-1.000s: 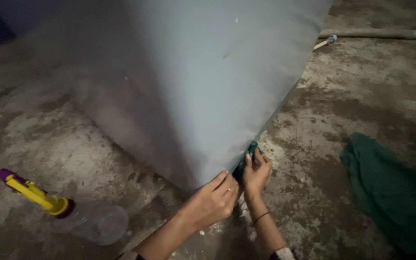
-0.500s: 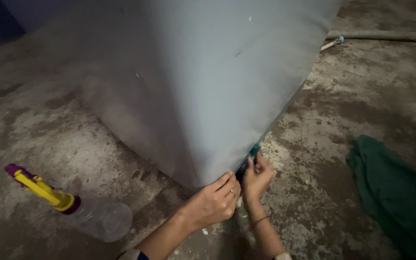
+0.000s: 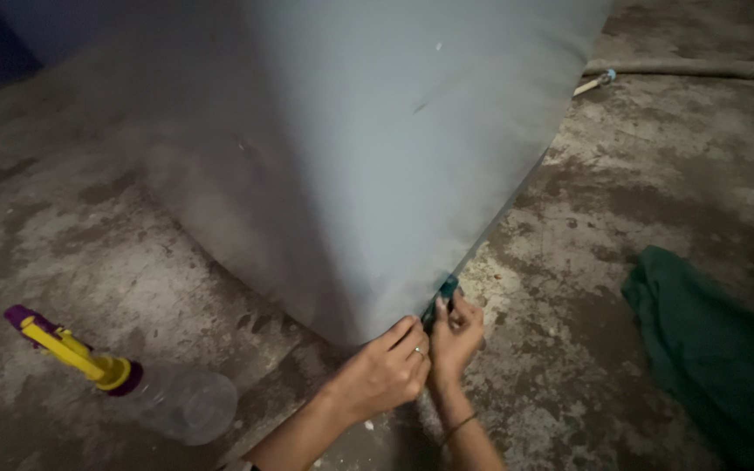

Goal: The person wipes the exterior of a gray refrigerator with a green cloth, using a spray bottle to apply liquid to the surface. They clean the top edge, front panel, and lower corners, repeatedly spraying and wiping the same areas.

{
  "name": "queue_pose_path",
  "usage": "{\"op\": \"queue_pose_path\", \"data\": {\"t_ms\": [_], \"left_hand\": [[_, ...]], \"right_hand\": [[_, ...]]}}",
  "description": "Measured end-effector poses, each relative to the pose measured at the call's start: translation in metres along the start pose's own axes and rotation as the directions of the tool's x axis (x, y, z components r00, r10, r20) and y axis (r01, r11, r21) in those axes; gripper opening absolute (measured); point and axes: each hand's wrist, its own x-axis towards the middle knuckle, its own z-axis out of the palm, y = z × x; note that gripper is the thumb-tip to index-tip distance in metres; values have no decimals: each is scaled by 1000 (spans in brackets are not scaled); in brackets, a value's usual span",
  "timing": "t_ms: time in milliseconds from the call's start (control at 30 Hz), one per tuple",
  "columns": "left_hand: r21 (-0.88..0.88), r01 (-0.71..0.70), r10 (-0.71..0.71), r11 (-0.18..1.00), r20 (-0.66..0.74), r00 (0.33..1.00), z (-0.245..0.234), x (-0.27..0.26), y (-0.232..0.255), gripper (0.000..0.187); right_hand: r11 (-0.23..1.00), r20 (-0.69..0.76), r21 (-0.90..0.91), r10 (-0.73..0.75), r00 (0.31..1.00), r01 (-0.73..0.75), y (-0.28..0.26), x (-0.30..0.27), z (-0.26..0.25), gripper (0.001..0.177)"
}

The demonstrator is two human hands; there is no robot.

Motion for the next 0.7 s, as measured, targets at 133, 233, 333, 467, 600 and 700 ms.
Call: {"op": "queue_pose_path", "data": {"t_ms": [133,233,333,467,600,700], "left_hand": [[48,2,-3,999,17,1000,-9,-3,0,23],[46,21,-22,999,14,1000,-11,-3,2,21],[66,14,-17,998,39,999,-4,-3,4,21],[77,12,-11,997,-12,1000,13,-3,5,26],[18,1,0,1000,-22,1000,18,-3,5,22],[-38,46,-50,998,-106,993,13,-5,6,24]], "right_hand": [[979,41,169,105,994,-110,0,48,-4,36],[997,56,-72,-25,998,29,-9,48,-9,42],[993,85,-49,111,990,-107,-23,14,-13,39],[991,43,135,20,999,-26,-40,-24,-8,39],[988,-16,44,146,989,-145,-44,-9,-4,25],[996,-58,-88,-7,998,2,-42,30,-3,19]]}}
